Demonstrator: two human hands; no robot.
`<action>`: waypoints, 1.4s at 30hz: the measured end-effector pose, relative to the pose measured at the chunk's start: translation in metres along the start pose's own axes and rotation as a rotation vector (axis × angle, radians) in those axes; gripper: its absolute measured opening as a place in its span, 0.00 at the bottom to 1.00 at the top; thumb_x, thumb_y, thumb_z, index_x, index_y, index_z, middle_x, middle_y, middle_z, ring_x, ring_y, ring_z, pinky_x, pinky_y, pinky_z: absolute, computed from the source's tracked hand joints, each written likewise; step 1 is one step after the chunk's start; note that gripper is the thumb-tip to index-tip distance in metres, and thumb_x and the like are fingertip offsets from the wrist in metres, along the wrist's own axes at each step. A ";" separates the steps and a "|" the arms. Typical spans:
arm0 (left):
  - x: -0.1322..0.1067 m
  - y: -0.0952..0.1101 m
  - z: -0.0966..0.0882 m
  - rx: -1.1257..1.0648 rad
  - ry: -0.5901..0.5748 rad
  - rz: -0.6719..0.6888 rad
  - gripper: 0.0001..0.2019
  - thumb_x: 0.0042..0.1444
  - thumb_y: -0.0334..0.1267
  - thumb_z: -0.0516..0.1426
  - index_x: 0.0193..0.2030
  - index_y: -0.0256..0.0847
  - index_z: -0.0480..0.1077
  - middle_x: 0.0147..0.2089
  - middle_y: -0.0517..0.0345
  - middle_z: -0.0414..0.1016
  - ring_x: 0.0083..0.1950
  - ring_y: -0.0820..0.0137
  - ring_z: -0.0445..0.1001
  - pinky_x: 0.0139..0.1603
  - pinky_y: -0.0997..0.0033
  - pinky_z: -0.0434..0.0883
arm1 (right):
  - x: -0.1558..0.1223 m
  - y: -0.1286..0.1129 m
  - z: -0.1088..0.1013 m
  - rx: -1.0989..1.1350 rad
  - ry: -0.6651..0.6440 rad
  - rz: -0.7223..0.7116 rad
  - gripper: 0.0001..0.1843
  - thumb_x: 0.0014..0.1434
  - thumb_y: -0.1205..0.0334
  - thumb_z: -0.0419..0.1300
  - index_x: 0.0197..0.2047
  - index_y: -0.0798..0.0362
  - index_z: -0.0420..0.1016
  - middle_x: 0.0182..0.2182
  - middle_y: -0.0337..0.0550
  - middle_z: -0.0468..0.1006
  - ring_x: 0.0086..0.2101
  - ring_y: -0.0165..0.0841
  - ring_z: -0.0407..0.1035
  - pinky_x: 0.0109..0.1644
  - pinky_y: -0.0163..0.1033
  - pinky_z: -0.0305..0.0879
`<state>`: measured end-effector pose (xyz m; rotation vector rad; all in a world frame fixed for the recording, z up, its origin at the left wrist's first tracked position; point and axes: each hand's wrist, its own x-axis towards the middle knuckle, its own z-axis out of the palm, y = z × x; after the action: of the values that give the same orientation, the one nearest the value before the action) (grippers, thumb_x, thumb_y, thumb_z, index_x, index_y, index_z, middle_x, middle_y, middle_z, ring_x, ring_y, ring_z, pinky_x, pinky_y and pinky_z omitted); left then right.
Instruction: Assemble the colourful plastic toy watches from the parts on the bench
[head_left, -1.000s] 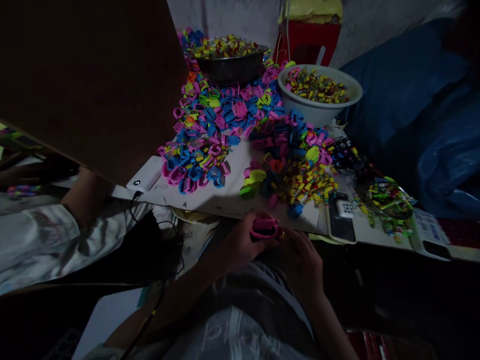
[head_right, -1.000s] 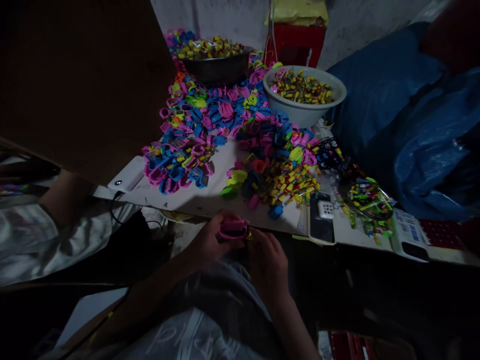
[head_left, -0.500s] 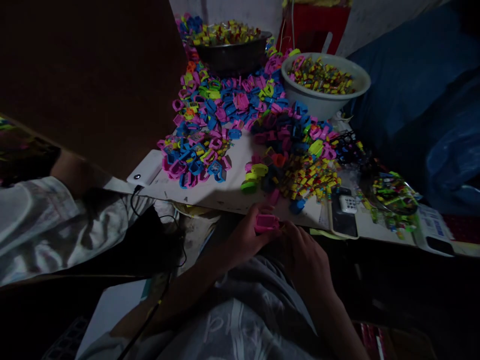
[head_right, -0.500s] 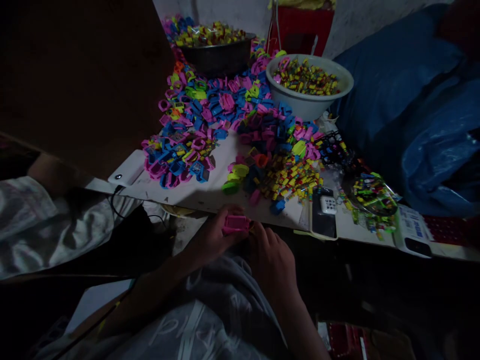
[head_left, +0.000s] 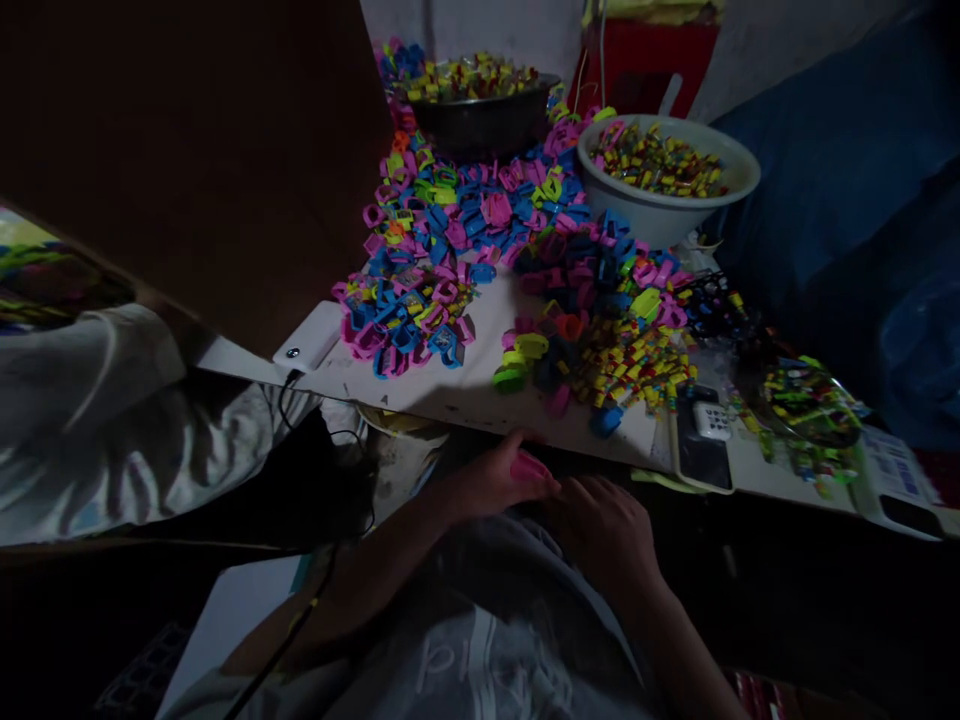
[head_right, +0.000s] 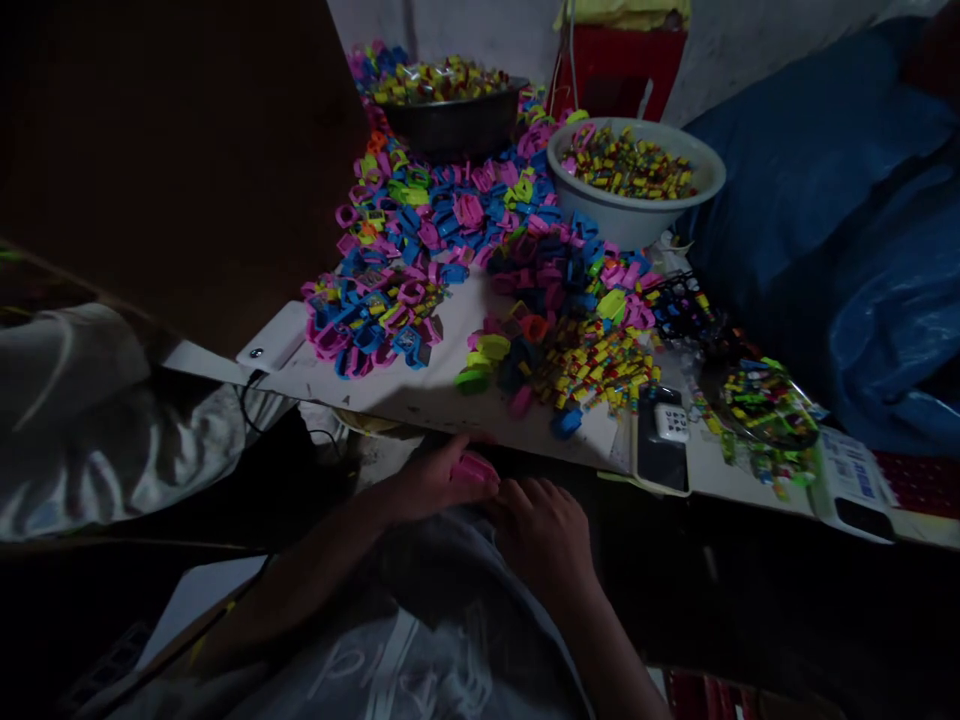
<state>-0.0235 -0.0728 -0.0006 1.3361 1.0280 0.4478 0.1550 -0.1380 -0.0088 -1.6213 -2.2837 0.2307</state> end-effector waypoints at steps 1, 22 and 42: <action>0.000 0.003 -0.007 0.039 0.029 0.034 0.30 0.50 0.48 0.64 0.57 0.41 0.62 0.43 0.52 0.76 0.43 0.65 0.75 0.43 0.67 0.71 | 0.001 0.002 0.002 0.022 0.039 0.019 0.11 0.62 0.54 0.55 0.43 0.49 0.74 0.34 0.45 0.77 0.34 0.37 0.70 0.37 0.39 0.59; 0.058 0.036 -0.137 0.860 0.879 0.604 0.17 0.62 0.36 0.51 0.57 0.41 0.68 0.55 0.50 0.73 0.58 0.61 0.68 0.62 0.57 0.60 | 0.017 0.060 0.029 0.410 0.409 0.263 0.13 0.50 0.70 0.44 0.20 0.50 0.64 0.16 0.36 0.65 0.20 0.30 0.61 0.26 0.34 0.56; 0.064 -0.039 -0.073 0.442 0.366 0.272 0.07 0.56 0.40 0.57 0.38 0.39 0.68 0.41 0.56 0.73 0.42 0.67 0.71 0.44 0.68 0.68 | 0.069 0.064 0.022 -0.009 0.229 0.365 0.13 0.61 0.60 0.52 0.45 0.51 0.75 0.42 0.47 0.79 0.46 0.43 0.68 0.57 0.57 0.48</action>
<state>-0.0601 0.0105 -0.0524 1.8467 1.3011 0.7168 0.1834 -0.0508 -0.0374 -1.9514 -1.8155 0.1118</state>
